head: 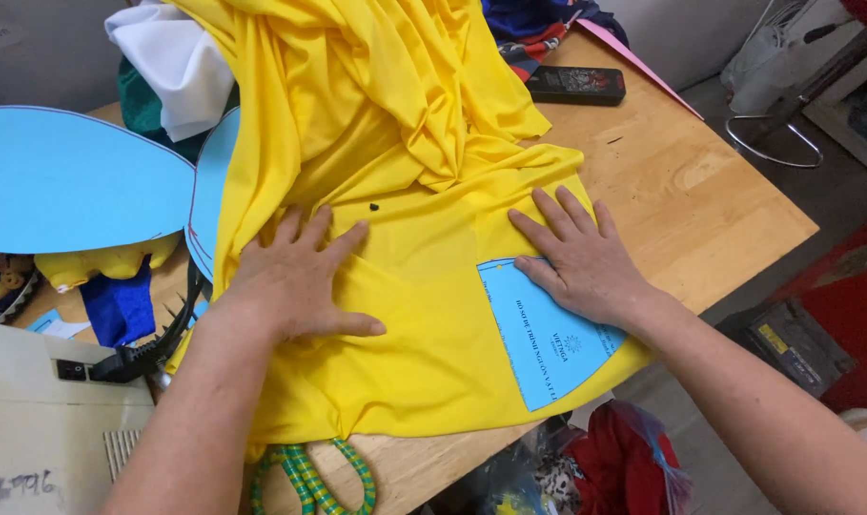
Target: The person places a blue paper pattern onto a yellow fabric laid on a wooden table. They smooth the fabric and pattern, then use a red marker to trace the outline of the pattern onto the fabric. Finally, they remove the pattern and place the marker on the table.
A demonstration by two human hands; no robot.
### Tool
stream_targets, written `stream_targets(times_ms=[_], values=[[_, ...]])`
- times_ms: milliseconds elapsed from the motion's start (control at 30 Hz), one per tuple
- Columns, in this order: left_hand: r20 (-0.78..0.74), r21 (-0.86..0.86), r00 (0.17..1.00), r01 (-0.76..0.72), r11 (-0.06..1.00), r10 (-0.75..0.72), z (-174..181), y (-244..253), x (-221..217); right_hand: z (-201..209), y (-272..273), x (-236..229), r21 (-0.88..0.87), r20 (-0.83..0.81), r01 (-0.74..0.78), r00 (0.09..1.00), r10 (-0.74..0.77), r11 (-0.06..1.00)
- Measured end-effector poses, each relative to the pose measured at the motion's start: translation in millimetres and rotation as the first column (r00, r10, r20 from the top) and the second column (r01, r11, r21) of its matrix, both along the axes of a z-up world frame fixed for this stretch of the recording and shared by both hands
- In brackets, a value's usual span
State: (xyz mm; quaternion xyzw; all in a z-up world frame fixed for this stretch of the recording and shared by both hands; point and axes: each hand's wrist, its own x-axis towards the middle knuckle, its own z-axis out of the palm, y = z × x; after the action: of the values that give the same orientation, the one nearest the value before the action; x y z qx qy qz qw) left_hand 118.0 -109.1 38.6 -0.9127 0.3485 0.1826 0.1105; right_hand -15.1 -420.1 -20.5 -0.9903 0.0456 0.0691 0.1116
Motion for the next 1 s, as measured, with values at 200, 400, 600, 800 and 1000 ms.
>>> stream_targets(times_ms=[200,400,600,800,1000], values=[[0.195,-0.428,0.971,0.208,0.88,-0.135,-12.0,-63.6,29.4,5.7,-41.9,38.6,0.111,0.346,-0.08,0.937,0.037,0.991],[0.467,-0.293,0.873,0.303,0.907,-0.14,-87.2,-129.6,94.3,-34.8,-88.9,112.5,0.152,0.378,0.161,0.902,-0.208,0.975],[0.398,-0.166,0.915,0.137,0.977,-0.06,-55.9,-118.8,89.7,-3.9,-81.8,116.5,0.191,0.22,0.239,0.935,-0.279,0.952],[0.915,-0.3,0.402,0.634,0.712,0.028,-82.0,-114.2,88.8,14.5,-81.2,54.1,0.338,0.39,0.134,0.881,-0.268,0.932],[0.596,-0.453,0.685,0.718,0.529,-0.419,-94.4,-123.5,66.3,-11.5,-77.6,-6.5,0.141,0.49,-0.261,0.857,0.162,0.955]])
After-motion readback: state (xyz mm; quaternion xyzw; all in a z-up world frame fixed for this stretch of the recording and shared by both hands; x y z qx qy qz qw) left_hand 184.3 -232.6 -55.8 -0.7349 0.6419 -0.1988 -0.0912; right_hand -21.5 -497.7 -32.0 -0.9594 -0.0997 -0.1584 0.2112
